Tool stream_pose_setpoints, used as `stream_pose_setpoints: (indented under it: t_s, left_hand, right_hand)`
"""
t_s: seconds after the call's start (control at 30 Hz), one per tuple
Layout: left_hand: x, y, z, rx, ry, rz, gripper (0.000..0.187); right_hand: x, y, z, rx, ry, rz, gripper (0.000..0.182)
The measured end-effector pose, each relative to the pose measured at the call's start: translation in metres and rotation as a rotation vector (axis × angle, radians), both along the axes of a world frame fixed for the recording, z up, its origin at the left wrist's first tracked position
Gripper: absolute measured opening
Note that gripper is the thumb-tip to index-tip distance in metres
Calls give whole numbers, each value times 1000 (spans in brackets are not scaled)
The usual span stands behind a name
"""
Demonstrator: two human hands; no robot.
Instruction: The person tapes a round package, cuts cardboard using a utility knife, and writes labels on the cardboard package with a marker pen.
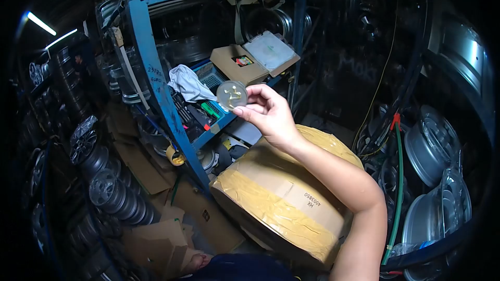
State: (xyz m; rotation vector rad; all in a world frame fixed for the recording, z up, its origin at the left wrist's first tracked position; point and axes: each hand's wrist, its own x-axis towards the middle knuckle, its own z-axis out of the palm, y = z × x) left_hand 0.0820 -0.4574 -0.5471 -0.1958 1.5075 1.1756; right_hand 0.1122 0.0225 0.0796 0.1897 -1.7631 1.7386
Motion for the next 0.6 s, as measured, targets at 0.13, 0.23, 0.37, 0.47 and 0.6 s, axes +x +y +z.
stream_pose_setpoints:
  t_s: [0.13,0.23,0.37,0.47,0.6]
  left_hand:
    - [2,-5,-1,0,-5,0,24]
    - [5,-5,-3,4,-12,2,24]
    - [8,-2,-1,8,-18,7,25]
    - [11,-3,-2,10,-19,13,25]
    - [5,-1,-2,20,-35,14,25]
  right_hand:
    - [23,23,8,1362,610,-498,26]
    - [35,18,-2,1478,734,-536,18]
    - [38,15,-10,1516,830,-581,15]
    - [39,20,-14,1509,822,-615,15]
    - [41,26,-18,1501,810,-646,17]
